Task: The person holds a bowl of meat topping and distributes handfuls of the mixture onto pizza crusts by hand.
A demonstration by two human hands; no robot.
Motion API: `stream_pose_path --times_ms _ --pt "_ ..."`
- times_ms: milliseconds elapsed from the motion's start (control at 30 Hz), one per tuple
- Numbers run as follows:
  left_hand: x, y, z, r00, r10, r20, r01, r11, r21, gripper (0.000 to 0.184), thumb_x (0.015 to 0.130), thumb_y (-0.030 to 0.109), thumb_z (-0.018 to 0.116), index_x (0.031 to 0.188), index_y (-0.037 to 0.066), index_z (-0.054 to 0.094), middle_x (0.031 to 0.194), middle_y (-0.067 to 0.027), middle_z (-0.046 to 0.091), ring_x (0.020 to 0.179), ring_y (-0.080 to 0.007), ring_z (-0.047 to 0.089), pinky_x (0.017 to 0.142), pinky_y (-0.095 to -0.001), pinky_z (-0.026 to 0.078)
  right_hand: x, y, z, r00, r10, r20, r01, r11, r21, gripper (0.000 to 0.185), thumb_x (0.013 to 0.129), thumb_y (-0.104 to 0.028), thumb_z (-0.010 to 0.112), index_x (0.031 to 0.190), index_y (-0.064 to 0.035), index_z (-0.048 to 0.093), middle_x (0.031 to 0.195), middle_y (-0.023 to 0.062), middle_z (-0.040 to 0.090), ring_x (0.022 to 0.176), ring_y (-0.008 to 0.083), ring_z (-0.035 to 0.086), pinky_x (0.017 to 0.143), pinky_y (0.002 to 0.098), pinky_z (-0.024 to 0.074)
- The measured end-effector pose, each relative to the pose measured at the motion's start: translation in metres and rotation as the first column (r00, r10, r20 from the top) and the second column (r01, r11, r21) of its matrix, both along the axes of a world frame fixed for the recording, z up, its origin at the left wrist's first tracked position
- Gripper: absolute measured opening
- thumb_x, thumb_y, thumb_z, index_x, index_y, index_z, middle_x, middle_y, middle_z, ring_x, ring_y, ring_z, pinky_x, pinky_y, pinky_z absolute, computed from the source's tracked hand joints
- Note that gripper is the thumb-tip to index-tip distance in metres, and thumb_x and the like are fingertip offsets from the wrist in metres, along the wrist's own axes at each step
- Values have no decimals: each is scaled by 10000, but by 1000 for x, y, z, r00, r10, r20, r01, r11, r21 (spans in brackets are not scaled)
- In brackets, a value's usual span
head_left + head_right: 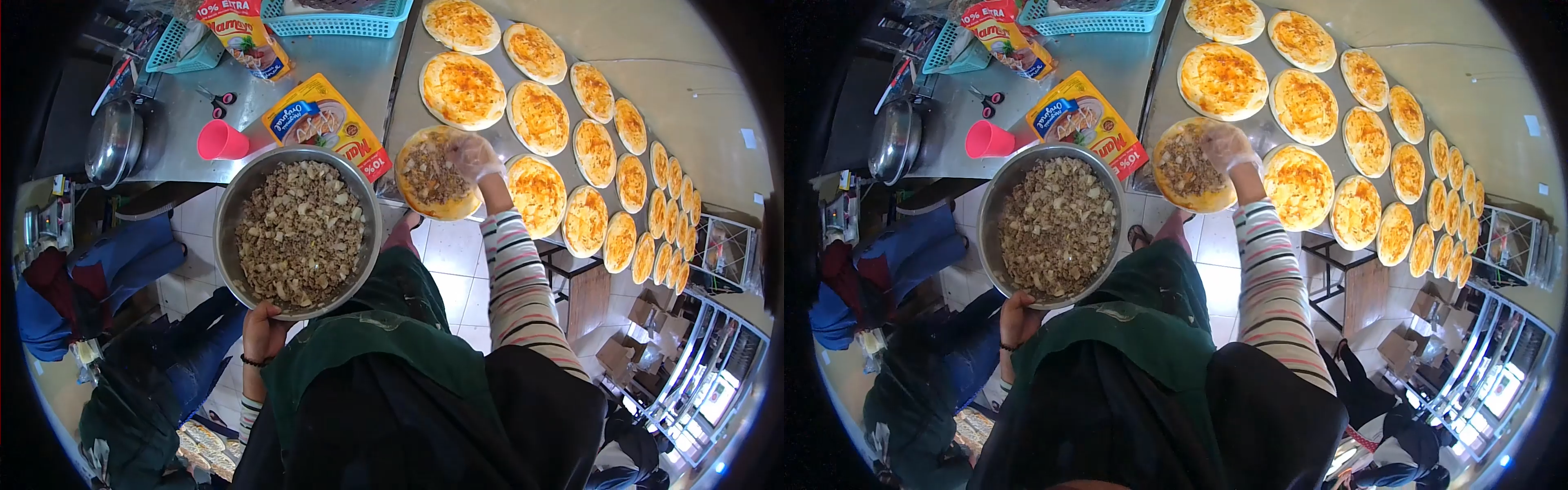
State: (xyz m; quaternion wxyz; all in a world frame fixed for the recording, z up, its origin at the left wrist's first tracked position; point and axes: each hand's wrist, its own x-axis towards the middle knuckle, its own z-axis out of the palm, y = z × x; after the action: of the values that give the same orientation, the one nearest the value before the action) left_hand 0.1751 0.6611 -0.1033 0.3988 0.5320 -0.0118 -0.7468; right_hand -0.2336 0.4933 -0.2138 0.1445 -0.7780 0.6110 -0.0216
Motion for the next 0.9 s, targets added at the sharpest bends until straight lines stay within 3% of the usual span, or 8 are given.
stream_pose_path --times_ms 133,600,700,767,800,833,867,900 --pt "3 0 -5 1000 -15 -7 15 1000 3 490 655 6 345 1120 -122 261 1124 -223 393 1012 -351 429 863 -468 360 -6 34 -11 985 121 -121 -101 982 157 128 665 -161 516 754 -119 597 730 83 579 690 226 557 630 308 448" --pt "-7 2 -18 997 -51 -49 51 999 -20 475 656 -16 340 1118 -106 279 1106 -224 406 980 -357 450 844 -484 373 17 74 -32 864 294 409 -192 943 -273 115 604 -42 559 716 -35 584 737 110 578 680 251 563 630 334 463" --pt "-15 4 -32 999 -48 3 48 997 -65 458 654 -33 337 1107 -89 307 1078 -223 426 955 -350 469 807 -480 405 72 76 71 772 -77 631 65 997 42 129 605 -48 587 731 -22 581 774 106 584 683 222 573 641 320 463" --pt "-23 0 -26 999 -43 9 43 998 -46 452 655 -38 336 1104 -86 311 1067 -223 433 944 -348 476 790 -476 418 116 83 107 736 11 677 -120 986 115 123 659 -89 572 763 -22 578 794 104 582 724 190 566 646 288 460" --pt "-27 -1 -24 999 -48 1 48 998 -31 447 657 -43 334 1101 -83 315 1055 -223 439 933 -347 484 773 -472 432 124 83 68 579 421 699 -411 890 -196 167 699 -117 539 831 -16 559 857 110 571 757 184 553 652 274 455" --pt "-30 -2 -27 997 -75 -4 75 997 -20 441 664 -40 330 1101 -88 309 1056 -227 435 918 -352 491 759 -472 441 136 104 57 300 -271 915 -473 791 389 209 699 -128 530 864 0 525 858 113 557 761 195 542 654 289 450" --pt "-33 -1 -31 996 -87 -14 87 996 -25 441 664 -40 330 1101 -88 309 1056 -227 435 918 -352 491 759 -472 441 158 103 60 762 97 641 -453 787 419 233 665 -128 547 847 11 505 827 132 541 738 240 541 653 332 442" --pt "-34 0 -36 996 -77 -51 77 997 0 447 663 -40 329 1107 -87 300 1059 -228 431 918 -355 490 758 -476 440 176 111 75 774 425 469 -535 835 126 234 640 -134 547 825 2 503 780 150 526 743 280 531 632 367 436"
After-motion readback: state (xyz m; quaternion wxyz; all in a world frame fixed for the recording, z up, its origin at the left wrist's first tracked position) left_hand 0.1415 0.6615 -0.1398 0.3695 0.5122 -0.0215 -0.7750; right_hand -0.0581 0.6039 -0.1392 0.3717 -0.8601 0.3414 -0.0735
